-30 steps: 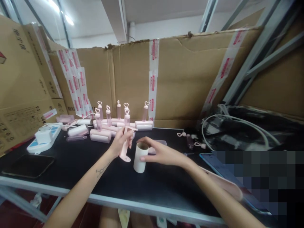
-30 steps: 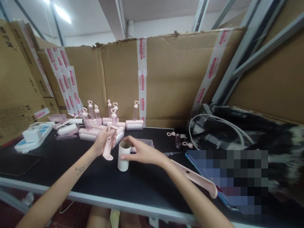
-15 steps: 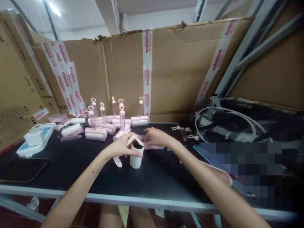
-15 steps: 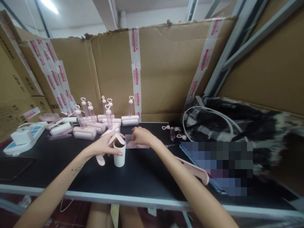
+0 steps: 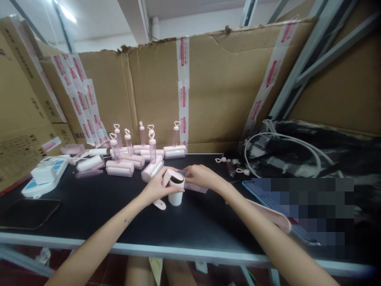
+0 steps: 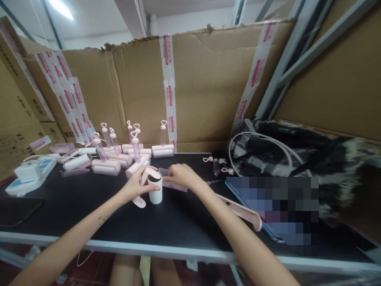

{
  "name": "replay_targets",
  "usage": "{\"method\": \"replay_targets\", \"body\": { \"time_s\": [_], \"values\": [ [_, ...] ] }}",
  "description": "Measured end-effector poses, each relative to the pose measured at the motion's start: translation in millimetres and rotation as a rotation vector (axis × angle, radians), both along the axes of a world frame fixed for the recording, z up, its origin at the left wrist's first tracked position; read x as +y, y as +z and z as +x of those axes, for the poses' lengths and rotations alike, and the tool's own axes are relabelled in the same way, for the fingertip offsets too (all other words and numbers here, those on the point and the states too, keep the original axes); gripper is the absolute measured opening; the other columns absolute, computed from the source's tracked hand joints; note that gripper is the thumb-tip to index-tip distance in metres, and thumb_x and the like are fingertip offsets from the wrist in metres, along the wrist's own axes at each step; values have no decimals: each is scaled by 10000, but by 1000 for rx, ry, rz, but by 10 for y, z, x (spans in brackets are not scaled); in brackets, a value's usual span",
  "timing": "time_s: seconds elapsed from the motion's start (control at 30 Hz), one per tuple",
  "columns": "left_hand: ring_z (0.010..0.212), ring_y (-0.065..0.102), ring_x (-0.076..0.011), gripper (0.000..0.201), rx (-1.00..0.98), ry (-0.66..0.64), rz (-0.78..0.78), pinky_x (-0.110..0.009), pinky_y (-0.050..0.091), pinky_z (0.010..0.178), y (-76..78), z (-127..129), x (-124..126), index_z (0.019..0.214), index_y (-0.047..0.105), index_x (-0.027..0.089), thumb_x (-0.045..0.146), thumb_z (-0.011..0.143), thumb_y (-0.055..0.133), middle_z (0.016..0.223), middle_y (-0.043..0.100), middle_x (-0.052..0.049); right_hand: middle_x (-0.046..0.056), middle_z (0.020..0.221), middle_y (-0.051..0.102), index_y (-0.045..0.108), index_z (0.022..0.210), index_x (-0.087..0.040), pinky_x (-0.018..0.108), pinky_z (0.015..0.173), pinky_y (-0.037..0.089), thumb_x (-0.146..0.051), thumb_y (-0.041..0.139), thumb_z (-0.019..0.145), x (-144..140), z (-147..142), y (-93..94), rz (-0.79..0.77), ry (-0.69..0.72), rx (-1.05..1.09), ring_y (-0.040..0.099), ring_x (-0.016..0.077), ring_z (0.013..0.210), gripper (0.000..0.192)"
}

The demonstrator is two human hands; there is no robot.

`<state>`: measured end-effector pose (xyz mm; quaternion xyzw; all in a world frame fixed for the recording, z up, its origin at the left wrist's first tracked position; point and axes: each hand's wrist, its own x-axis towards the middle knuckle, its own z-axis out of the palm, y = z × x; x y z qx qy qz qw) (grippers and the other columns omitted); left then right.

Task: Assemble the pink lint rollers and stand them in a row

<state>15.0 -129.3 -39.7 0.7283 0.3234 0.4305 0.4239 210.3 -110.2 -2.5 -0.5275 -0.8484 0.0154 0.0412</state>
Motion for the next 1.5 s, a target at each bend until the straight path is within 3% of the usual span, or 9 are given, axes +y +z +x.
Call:
{"method": "replay_targets", "body": {
  "time_s": [0.23,0.43,0.73,0.87,1.03,1.2,1.33,1.43,1.5],
  "values": [
    [927,562,-190,555,14,-2,9,-282,432,821,14,-4,-24,1058,537,186,359,588,776,987,593,-37,74,950,712,739,753,-247,348,829,402,-430,604,721,-4,-17,8,-3,-71,-52,628,275,941,229],
    [923,570,-192,553,23,1,-12,-289,437,820,17,-3,-17,1050,541,183,364,582,775,983,598,-39,46,883,725,736,727,-260,313,754,434,-442,642,672,-14,37,62,-82,-65,-81,653,255,873,212],
    [901,570,-182,563,26,2,-1,-274,441,801,3,-2,-3,1056,544,187,378,581,777,987,603,-38,4,1048,689,722,660,-245,271,711,445,-243,580,670,-87,125,150,-81,58,-38,656,222,843,142],
    [874,570,-178,571,44,10,1,-272,443,777,15,-7,-7,1060,545,188,391,578,775,988,605,-39,40,1211,603,742,828,-240,294,868,431,-248,562,709,-48,300,194,-55,84,75,589,260,1045,216],
    [913,569,-192,565,54,17,1,-282,438,806,32,-11,-13,1056,545,185,391,582,773,999,604,-43,83,1385,427,636,1144,-252,334,1001,360,-309,683,648,-14,425,157,-259,112,142,457,293,1218,502],
    [974,563,-201,556,26,-3,7,-297,426,867,28,-10,-8,1047,545,185,367,577,780,1053,594,-52,95,1389,404,655,1097,-238,377,987,370,-397,649,688,-24,264,41,-249,122,174,470,307,1196,439],
    [952,570,-198,526,14,-6,15,-296,437,848,21,-6,-1,1040,549,181,350,595,771,1020,601,-47,120,1340,444,682,966,-179,346,894,440,-314,682,633,-54,157,11,-318,147,186,569,285,1063,359],
    [933,575,-200,532,-1,-9,-7,-298,443,831,7,-4,4,1035,551,179,344,584,780,997,603,-45,112,1320,477,650,787,-174,346,887,445,-312,672,653,-82,177,88,-213,170,294,556,281,1082,194],
    [908,582,-198,546,-34,-37,-37,-297,451,813,-2,-5,2,1046,541,177,336,583,782,980,604,-45,107,1186,589,614,809,-183,351,887,450,-339,610,730,-108,194,160,-108,187,457,554,263,1093,176]
  ]
}}
